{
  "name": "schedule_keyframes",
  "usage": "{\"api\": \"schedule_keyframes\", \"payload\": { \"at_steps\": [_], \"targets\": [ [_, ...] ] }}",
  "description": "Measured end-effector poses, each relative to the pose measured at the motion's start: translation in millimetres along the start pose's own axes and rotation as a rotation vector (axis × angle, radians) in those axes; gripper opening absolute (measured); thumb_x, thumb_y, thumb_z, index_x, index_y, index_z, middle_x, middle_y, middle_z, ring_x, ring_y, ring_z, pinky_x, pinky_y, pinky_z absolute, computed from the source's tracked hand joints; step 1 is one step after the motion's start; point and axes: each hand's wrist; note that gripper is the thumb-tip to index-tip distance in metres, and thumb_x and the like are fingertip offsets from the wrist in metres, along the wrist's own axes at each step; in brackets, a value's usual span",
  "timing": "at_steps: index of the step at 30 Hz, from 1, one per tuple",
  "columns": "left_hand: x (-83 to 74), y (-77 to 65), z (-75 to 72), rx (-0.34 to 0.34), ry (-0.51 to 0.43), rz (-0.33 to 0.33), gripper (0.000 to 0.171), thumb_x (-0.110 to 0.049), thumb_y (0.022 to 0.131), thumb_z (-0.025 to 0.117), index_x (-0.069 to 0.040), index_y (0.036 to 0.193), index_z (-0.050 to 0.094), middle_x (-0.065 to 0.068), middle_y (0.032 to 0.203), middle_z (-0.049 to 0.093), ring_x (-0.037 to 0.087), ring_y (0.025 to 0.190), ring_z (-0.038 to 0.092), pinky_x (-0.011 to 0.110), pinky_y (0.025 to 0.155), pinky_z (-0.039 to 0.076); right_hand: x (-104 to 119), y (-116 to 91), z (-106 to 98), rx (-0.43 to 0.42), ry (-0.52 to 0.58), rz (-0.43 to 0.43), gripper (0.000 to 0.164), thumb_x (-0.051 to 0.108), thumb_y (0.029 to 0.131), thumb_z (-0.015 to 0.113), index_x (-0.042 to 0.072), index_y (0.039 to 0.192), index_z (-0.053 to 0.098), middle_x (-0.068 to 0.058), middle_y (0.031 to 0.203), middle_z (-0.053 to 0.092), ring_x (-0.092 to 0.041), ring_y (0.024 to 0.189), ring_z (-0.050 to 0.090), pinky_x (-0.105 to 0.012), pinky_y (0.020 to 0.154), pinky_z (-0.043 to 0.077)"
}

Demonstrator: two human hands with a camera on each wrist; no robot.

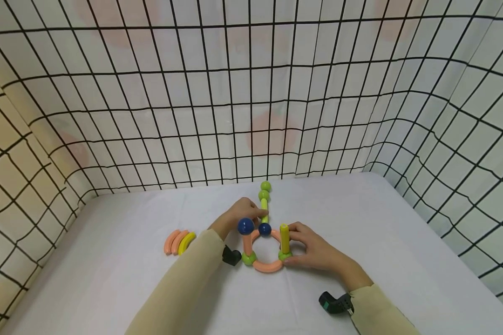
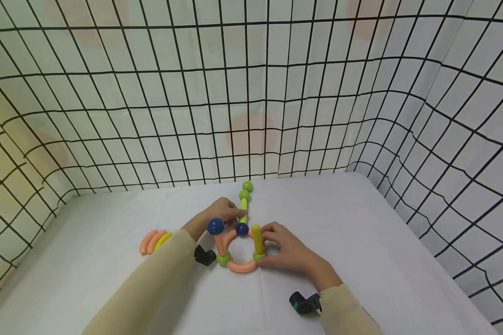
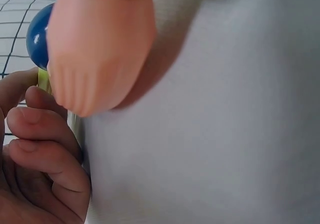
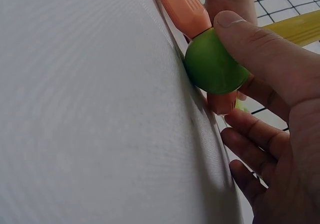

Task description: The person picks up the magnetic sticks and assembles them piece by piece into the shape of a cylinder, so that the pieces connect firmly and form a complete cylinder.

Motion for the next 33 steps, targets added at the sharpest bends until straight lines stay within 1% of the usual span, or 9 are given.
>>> {"api": "schedule_keyframes", "payload": {
  "at_steps": [4, 7, 11, 14, 18, 23, 26, 33],
  "targets": [
    [2.3, -0.9, 0.0, -0.003, -0.034, 0.037, 0.036, -0.043, 0.092, 0.067, -0.008, 0.088, 0.071, 0.001, 0.076, 0.066, 0.013, 0.071, 0.055, 0.023, 0.062, 0.042, 0.4, -0.1, -0.2, -0.007, -0.006, -0.003, 0.046, 0.049, 0.081, 0.08, 0.027, 0.119, 0.067, 0.004, 0.133, 0.053, -0.025, 0.13, 0.049, -0.057, 0.11, 0.041],
    [4.5, -3.6, -1.2, -0.009, -0.085, 0.08, 0.031, -0.04, 0.094, 0.066, -0.009, 0.09, 0.067, 0.001, 0.08, 0.067, 0.014, 0.075, 0.058, 0.023, 0.065, 0.044, 1.7, 0.5, 0.1, -0.01, -0.011, 0.007, 0.045, 0.049, 0.081, 0.079, 0.027, 0.119, 0.067, 0.004, 0.134, 0.053, -0.026, 0.132, 0.049, -0.057, 0.111, 0.04],
    [7.2, -6.6, -4.3, -0.034, -0.139, 0.129, 0.026, -0.037, 0.094, 0.065, -0.012, 0.091, 0.064, 0.001, 0.086, 0.068, 0.014, 0.078, 0.057, 0.024, 0.068, 0.043, 2.4, 0.9, 0.6, -0.028, -0.025, 0.007, 0.043, 0.046, 0.083, 0.078, 0.025, 0.119, 0.068, 0.003, 0.135, 0.055, -0.026, 0.132, 0.049, -0.056, 0.111, 0.04],
    [8.5, -8.3, -6.1, -0.053, -0.172, 0.143, 0.024, -0.036, 0.094, 0.066, -0.012, 0.095, 0.064, 0.0, 0.089, 0.07, 0.014, 0.074, 0.056, 0.024, 0.067, 0.044, 2.8, 1.3, 1.6, -0.047, -0.042, 0.006, 0.041, 0.043, 0.085, 0.077, 0.024, 0.119, 0.068, 0.003, 0.134, 0.056, -0.027, 0.132, 0.05, -0.055, 0.111, 0.04],
    [8.8, -12.0, -8.3, -0.071, -0.239, 0.142, 0.024, -0.031, 0.093, 0.068, -0.011, 0.104, 0.063, 0.002, 0.094, 0.072, 0.013, 0.069, 0.06, 0.023, 0.063, 0.047, 3.3, 2.4, 4.0, -0.073, -0.048, 0.015, 0.039, 0.041, 0.087, 0.076, 0.024, 0.12, 0.067, 0.002, 0.132, 0.058, -0.028, 0.131, 0.052, -0.056, 0.11, 0.041],
    [8.4, -17.1, -11.6, -0.083, -0.305, 0.171, 0.026, -0.025, 0.094, 0.069, -0.009, 0.112, 0.061, 0.007, 0.1, 0.073, 0.016, 0.071, 0.066, 0.024, 0.064, 0.052, 4.0, 4.1, 5.9, -0.109, -0.05, -0.001, 0.038, 0.038, 0.088, 0.075, 0.021, 0.12, 0.067, 0.002, 0.128, 0.06, -0.028, 0.126, 0.056, -0.055, 0.107, 0.044],
    [9.1, -19.0, -13.0, -0.086, -0.32, 0.201, 0.026, -0.023, 0.094, 0.07, -0.008, 0.114, 0.06, 0.008, 0.103, 0.073, 0.017, 0.074, 0.068, 0.024, 0.067, 0.053, 4.8, 5.5, 7.0, -0.124, -0.036, -0.006, 0.036, 0.037, 0.088, 0.075, 0.02, 0.119, 0.067, 0.001, 0.126, 0.062, -0.028, 0.124, 0.057, -0.055, 0.105, 0.046],
    [13.3, -22.6, -16.2, -0.107, -0.332, 0.249, 0.027, -0.022, 0.093, 0.071, -0.01, 0.115, 0.06, 0.007, 0.107, 0.073, 0.018, 0.08, 0.069, 0.025, 0.071, 0.054, 4.8, 11.0, 11.5, -0.151, -0.026, 0.042, 0.034, 0.038, 0.087, 0.076, 0.022, 0.116, 0.067, 0.003, 0.123, 0.063, -0.024, 0.116, 0.061, -0.05, 0.1, 0.05]
  ]
}}
Point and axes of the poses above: each hand's wrist, its own y-axis towards the middle knuckle, its own z-axis out of the palm, x = y × z
